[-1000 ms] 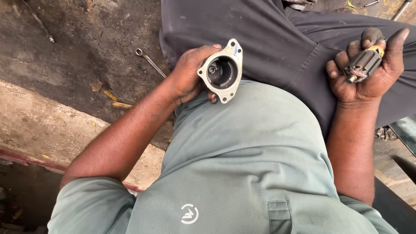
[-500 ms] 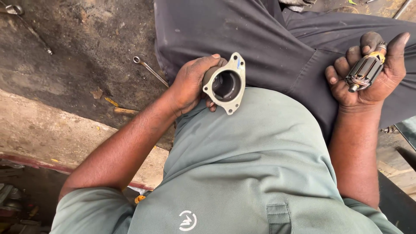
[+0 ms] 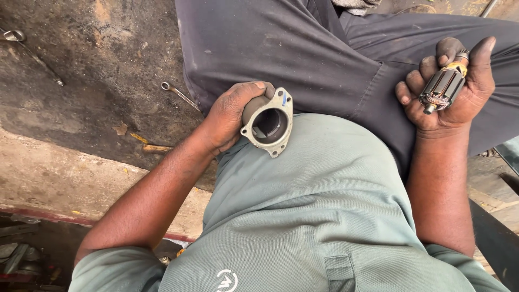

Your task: Disassembling and cleaning a motorcycle starter motor component.

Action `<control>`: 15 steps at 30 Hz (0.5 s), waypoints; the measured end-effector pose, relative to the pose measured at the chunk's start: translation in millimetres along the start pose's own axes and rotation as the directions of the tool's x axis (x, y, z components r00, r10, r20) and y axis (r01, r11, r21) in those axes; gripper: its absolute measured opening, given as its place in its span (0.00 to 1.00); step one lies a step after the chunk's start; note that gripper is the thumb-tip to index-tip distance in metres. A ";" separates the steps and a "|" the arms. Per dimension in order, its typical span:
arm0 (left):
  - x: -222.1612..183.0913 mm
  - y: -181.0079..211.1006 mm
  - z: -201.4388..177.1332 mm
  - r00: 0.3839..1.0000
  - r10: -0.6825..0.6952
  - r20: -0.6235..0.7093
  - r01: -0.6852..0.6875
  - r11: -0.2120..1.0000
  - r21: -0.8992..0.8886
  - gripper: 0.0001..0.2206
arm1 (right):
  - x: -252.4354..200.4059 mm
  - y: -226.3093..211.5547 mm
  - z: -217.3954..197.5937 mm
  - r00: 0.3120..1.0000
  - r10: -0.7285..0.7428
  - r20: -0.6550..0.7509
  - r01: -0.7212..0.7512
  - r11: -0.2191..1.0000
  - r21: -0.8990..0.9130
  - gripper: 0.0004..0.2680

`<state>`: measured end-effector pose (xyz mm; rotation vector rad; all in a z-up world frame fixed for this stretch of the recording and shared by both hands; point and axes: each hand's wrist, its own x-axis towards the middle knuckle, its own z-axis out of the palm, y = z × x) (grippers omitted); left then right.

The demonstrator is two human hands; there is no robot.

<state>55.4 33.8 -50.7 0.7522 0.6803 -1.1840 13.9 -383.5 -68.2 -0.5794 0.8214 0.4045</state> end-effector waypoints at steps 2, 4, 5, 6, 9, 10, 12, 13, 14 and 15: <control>2.1 -5.0 -3.4 0.995 0.080 0.059 -0.078 0.996 -0.037 0.17 | -0.7 -0.2 -1.2 1.000 -0.001 0.000 0.001 1.000 -0.011 0.26; 1.9 -3.5 -2.5 0.996 0.071 0.057 -0.069 0.997 -0.031 0.17 | -0.4 0.1 -1.5 1.000 0.001 -0.005 -0.001 1.000 -0.003 0.26; 2.0 -2.4 -2.1 0.996 0.062 0.056 -0.061 0.998 -0.025 0.16 | 0.1 0.1 -1.4 1.000 0.002 -0.010 -0.002 1.000 0.003 0.26; 2.1 -1.6 -2.1 0.996 0.062 0.056 -0.061 0.998 -0.024 0.16 | 0.2 0.1 -1.4 1.000 0.002 -0.009 -0.002 1.000 0.003 0.26; 1.9 -0.4 -3.3 1.000 0.016 -0.001 -0.016 1.000 0.011 0.16 | -0.1 0.5 -2.7 1.000 0.015 0.000 -0.015 0.999 0.032 0.26; 1.8 -0.4 -4.2 0.997 0.050 0.051 -0.052 0.998 0.035 0.17 | -0.4 0.2 -3.7 1.000 0.014 0.008 -0.015 1.000 0.026 0.26; 1.3 0.9 -4.4 0.991 0.082 0.103 -0.088 0.994 0.058 0.18 | -0.2 -0.2 -5.4 1.000 0.014 0.016 -0.015 1.000 0.022 0.26; 0.9 2.4 -3.6 0.992 0.072 0.102 -0.078 0.995 0.063 0.18 | 0.3 -0.3 -5.9 1.000 0.017 0.018 -0.017 1.000 0.024 0.27; 0.9 3.9 -2.8 0.993 0.061 0.103 -0.069 0.995 0.069 0.18 | 0.7 -0.8 -6.3 1.000 0.019 0.019 -0.019 1.000 0.025 0.27; 1.2 4.3 -3.1 0.993 0.061 0.103 -0.069 0.995 0.069 0.18 | 1.0 -0.9 -6.6 1.000 0.019 0.019 -0.019 0.999 0.025 0.27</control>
